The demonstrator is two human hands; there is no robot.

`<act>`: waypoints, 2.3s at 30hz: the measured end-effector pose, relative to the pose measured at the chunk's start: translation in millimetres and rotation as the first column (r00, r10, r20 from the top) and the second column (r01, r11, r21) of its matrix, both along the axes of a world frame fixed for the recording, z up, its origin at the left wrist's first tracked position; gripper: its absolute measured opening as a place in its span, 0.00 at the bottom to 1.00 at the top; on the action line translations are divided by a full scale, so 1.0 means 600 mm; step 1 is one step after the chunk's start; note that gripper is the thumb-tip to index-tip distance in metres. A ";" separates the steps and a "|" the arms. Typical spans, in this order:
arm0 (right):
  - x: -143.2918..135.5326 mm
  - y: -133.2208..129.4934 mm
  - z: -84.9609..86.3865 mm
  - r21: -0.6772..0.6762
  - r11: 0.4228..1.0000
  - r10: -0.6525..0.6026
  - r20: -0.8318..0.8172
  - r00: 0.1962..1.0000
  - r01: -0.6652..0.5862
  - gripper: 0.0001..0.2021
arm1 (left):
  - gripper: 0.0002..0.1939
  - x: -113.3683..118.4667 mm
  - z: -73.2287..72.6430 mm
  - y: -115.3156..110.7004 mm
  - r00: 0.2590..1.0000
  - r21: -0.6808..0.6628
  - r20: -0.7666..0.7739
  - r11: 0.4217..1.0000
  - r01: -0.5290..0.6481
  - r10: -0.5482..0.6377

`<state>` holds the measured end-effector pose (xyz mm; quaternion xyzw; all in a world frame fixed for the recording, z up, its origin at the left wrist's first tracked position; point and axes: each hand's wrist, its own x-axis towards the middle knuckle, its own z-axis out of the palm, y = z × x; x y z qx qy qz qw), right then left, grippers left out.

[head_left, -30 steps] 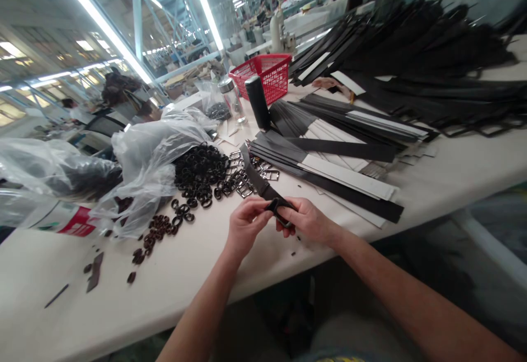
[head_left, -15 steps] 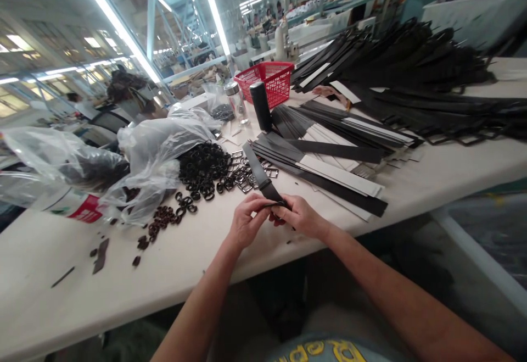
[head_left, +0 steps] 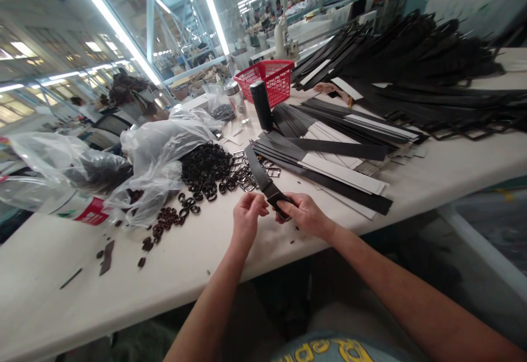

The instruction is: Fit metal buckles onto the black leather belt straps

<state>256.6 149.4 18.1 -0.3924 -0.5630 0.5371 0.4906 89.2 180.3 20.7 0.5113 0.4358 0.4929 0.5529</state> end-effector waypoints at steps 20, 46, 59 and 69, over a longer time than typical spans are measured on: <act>0.001 -0.008 -0.004 0.127 0.986 -0.143 0.273 0.951 0.112 0.13 | 0.11 0.052 0.004 -0.028 0.870 -0.202 0.487 0.979 0.025 0.078; -0.009 -0.002 -0.001 0.217 0.967 -0.235 0.540 0.808 0.136 0.11 | 0.15 0.065 -0.011 -0.045 0.853 -0.136 0.519 0.991 0.012 0.061; -0.008 -0.003 0.000 0.219 0.966 -0.242 0.598 0.764 0.135 0.09 | 0.12 0.070 -0.008 -0.043 0.920 -0.094 0.384 0.995 -0.044 0.077; -0.006 -0.007 0.001 0.166 0.978 -0.198 0.527 0.826 0.129 0.10 | 0.13 0.069 -0.017 -0.039 0.956 -0.058 0.281 0.995 -0.076 0.089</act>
